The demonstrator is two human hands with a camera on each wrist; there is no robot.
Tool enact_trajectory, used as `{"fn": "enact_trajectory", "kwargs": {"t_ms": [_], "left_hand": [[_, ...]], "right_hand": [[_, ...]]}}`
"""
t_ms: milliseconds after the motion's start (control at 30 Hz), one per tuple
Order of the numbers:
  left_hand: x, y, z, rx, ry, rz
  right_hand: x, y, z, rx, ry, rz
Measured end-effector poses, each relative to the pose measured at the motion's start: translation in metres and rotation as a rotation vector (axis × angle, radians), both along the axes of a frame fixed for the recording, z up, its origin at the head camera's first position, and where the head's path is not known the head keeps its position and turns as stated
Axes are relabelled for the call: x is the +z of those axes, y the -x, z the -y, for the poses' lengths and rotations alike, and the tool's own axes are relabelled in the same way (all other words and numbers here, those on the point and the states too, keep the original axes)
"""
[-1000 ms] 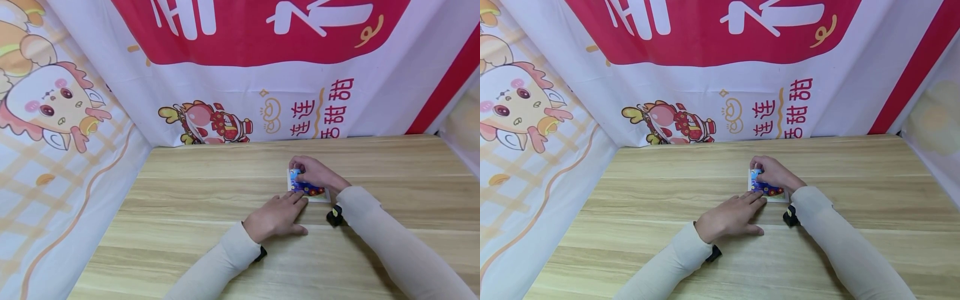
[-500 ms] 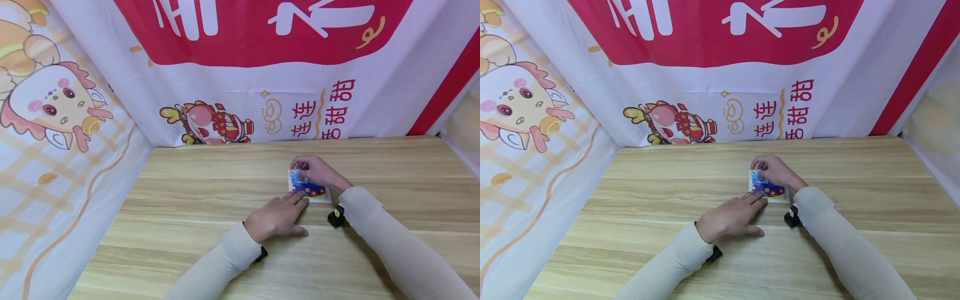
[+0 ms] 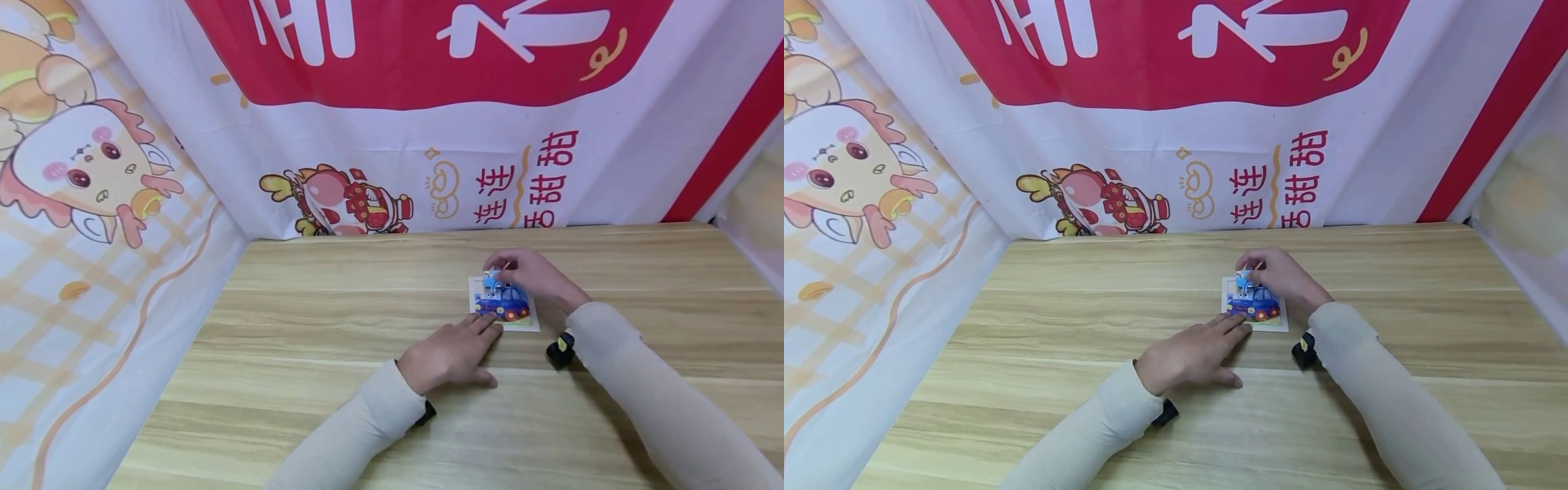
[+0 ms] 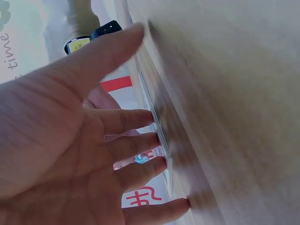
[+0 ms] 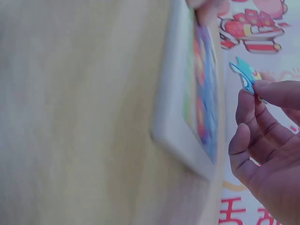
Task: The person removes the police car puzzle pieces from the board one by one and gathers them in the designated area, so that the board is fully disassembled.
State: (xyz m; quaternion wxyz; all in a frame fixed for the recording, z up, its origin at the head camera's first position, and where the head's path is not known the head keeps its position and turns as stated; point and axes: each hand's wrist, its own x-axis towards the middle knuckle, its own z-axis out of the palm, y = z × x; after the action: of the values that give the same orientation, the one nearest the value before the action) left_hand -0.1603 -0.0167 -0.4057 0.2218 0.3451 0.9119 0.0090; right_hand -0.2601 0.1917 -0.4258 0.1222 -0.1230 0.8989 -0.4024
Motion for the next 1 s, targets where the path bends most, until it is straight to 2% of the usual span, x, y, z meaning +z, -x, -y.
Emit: {"fn": "enact_trajectory", "kwargs": {"t_ms": [300, 667, 1000], "left_hand": [[0.001, 0.0, -0.001, 0.015, -0.005, 0.034], [0.001, -0.001, -0.002, 0.049, -0.01, 0.053], [0.001, -0.002, -0.001, 0.045, -0.006, 0.039]], "right_hand": [[0.007, 0.002, -0.037, -0.047, -0.044, 0.016], [-0.001, 0.008, -0.073, -0.118, -0.076, 0.04], [-0.005, 0.017, -0.089, -0.189, -0.048, 0.12]]}}
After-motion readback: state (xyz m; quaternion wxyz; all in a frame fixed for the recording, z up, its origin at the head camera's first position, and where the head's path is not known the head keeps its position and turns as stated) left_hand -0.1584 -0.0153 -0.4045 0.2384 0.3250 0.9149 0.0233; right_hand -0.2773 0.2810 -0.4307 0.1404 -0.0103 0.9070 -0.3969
